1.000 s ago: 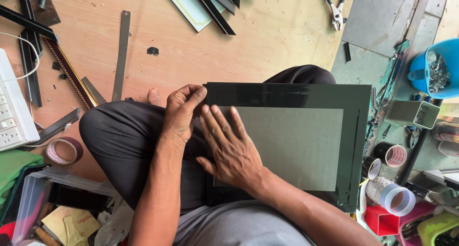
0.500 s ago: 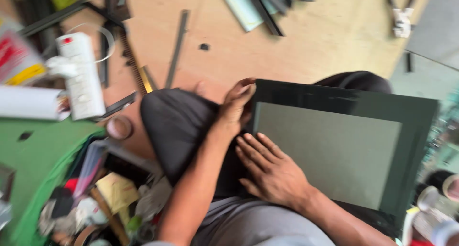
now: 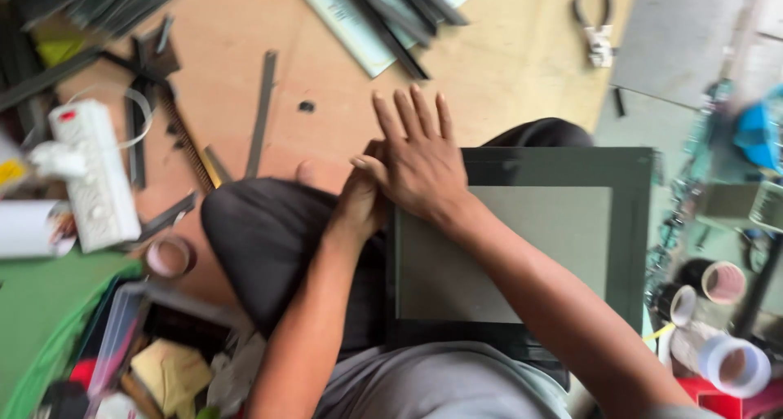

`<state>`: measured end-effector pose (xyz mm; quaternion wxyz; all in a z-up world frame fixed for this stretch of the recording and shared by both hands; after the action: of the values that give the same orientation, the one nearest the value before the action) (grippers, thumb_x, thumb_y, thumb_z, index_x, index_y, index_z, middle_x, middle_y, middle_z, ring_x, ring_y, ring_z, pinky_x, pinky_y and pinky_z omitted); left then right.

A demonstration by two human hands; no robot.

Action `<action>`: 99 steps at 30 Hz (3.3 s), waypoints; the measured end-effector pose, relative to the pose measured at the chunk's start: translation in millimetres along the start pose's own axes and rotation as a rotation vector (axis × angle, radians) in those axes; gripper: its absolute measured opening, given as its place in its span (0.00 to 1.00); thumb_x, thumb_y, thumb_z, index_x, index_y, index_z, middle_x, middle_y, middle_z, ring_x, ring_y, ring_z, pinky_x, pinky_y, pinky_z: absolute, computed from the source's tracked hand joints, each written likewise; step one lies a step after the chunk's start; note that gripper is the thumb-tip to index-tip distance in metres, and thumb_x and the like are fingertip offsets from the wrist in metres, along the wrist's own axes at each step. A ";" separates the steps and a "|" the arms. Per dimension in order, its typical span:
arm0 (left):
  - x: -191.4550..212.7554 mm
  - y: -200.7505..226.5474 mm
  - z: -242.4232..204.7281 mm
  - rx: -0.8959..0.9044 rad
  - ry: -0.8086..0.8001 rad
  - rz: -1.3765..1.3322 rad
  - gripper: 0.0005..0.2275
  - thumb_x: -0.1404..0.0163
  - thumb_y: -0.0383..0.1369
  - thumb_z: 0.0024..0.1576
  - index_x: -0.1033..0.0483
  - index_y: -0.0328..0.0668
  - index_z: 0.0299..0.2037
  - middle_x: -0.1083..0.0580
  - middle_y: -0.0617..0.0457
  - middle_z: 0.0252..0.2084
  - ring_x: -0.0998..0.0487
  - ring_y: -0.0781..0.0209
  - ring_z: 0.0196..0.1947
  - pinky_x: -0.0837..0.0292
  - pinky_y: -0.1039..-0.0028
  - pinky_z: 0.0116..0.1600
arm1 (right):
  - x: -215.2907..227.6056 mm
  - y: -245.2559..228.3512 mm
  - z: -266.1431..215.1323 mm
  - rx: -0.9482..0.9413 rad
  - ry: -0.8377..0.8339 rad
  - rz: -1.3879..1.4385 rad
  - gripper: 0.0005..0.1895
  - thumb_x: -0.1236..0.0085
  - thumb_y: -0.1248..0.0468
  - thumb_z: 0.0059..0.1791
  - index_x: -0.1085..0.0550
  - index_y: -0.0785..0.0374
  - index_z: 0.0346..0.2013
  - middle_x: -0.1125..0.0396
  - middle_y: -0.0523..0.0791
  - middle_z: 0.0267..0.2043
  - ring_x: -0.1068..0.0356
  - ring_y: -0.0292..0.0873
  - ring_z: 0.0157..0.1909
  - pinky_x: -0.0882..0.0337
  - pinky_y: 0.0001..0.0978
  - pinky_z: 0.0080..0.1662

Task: Assembling a picture frame for a certificate by applying black tape to the glass edges, cleaning the glass, and using an electric drill to secure backing components.

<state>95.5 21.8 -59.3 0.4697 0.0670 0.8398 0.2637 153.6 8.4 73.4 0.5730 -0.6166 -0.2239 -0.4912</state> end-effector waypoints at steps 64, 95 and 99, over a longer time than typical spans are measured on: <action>33.6 -1.2 -28.0 0.033 0.201 0.182 0.36 0.57 0.55 0.62 0.38 0.27 0.68 0.32 0.38 0.65 0.32 0.50 0.66 0.35 0.65 0.66 | 45.3 298.1 -496.6 -0.674 -0.077 1.540 0.18 0.49 0.58 0.53 0.32 0.73 0.45 0.34 0.55 0.42 0.30 0.49 0.40 0.27 0.38 0.41; 32.7 1.1 -23.1 -0.127 0.068 0.411 0.17 0.47 0.39 0.68 0.25 0.34 0.59 0.28 0.56 0.46 0.32 0.65 0.49 0.38 0.70 0.62 | 74.2 95.1 -118.9 -0.266 0.045 -0.358 0.28 0.46 0.58 0.55 0.31 0.78 0.63 0.40 0.64 0.69 0.45 0.59 0.75 0.50 0.49 0.73; 6.1 18.1 -21.8 -0.157 0.054 0.516 0.16 0.50 0.40 0.65 0.26 0.37 0.57 0.25 0.57 0.50 0.30 0.67 0.56 0.40 0.70 0.68 | 93.3 128.4 -141.8 -0.350 0.065 -0.390 0.28 0.49 0.58 0.56 0.32 0.77 0.65 0.41 0.64 0.71 0.46 0.60 0.77 0.50 0.49 0.73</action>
<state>71.7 31.1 -45.6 0.3682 0.2352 0.7842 0.4407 250.8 -180.9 71.6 0.3590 -0.6356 -0.2314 -0.6431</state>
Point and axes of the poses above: each hand's wrist, its own z-axis towards the middle knuckle, its own x-axis out of the back of the hand, y = z × x, the point moved 10 cm from there along z, towards the middle knuckle
